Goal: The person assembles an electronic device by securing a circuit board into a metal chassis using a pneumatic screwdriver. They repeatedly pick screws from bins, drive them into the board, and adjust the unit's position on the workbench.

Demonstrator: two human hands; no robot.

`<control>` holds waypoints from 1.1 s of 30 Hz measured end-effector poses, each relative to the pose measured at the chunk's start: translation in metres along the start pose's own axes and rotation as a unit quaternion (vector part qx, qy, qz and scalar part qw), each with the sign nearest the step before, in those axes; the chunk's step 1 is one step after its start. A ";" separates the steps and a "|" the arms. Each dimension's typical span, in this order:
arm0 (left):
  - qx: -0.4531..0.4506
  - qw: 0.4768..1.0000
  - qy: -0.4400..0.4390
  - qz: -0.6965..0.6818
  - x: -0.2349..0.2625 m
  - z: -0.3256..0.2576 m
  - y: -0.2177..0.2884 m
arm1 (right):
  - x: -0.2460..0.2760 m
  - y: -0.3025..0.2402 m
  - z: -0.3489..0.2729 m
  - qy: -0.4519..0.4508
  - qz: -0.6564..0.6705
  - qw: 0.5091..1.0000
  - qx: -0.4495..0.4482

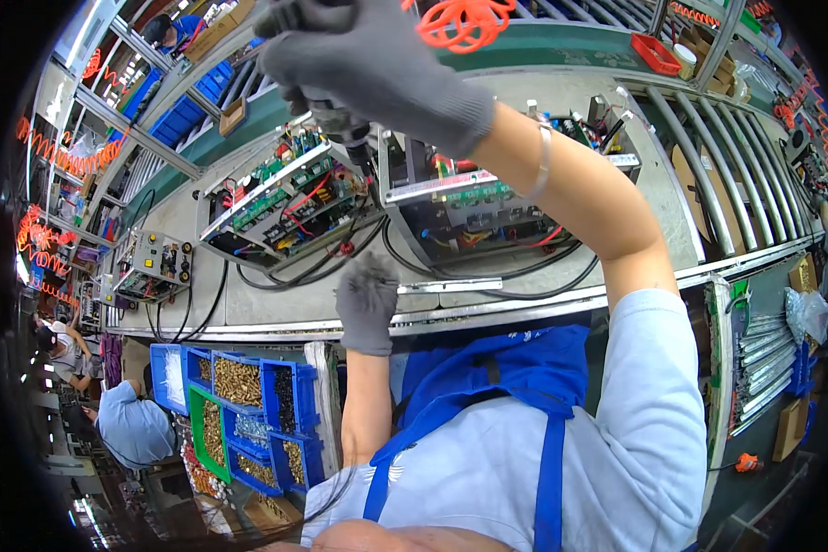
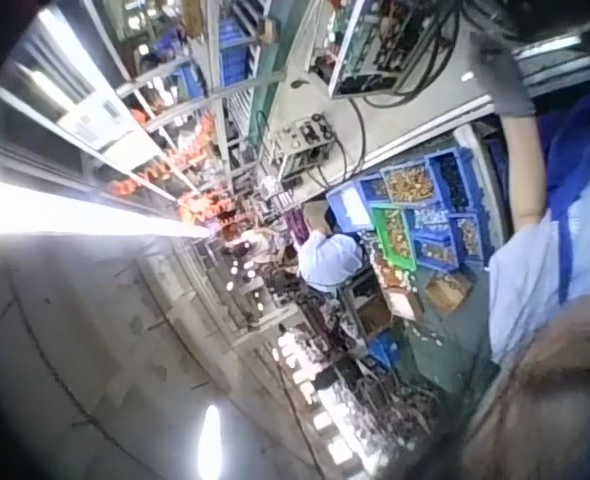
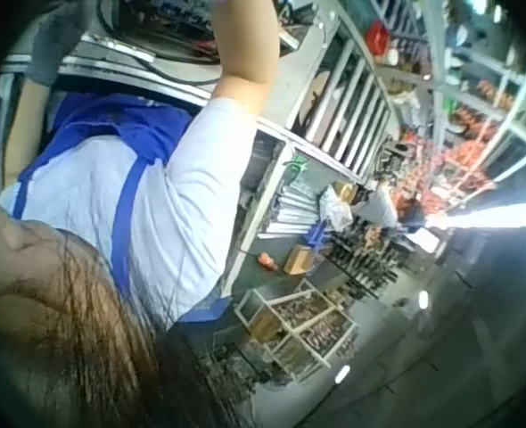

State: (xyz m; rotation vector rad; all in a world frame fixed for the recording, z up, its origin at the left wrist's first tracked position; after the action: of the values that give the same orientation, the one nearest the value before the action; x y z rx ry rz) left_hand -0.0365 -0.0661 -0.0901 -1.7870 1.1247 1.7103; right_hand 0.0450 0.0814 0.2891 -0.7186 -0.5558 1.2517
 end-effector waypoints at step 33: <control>0.306 0.911 -0.103 0.257 -0.091 -0.042 -0.168 | 0.074 -0.082 -0.275 0.212 -0.019 0.950 0.227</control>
State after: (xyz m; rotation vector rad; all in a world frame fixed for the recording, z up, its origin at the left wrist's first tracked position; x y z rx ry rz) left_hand 0.1279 0.0234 -0.0338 -0.9521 1.8862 1.4989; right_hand 0.3157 0.0915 0.1676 -0.5561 0.0749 1.0903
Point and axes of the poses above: each hand's wrist, its own z-axis towards the middle knuckle, its own x-axis out of the back of the hand, y = z × x, the point moved 10 cm from there along z, towards the middle knuckle, and after that the axes turned 11 degrees about -y, right-handed, at the moved point
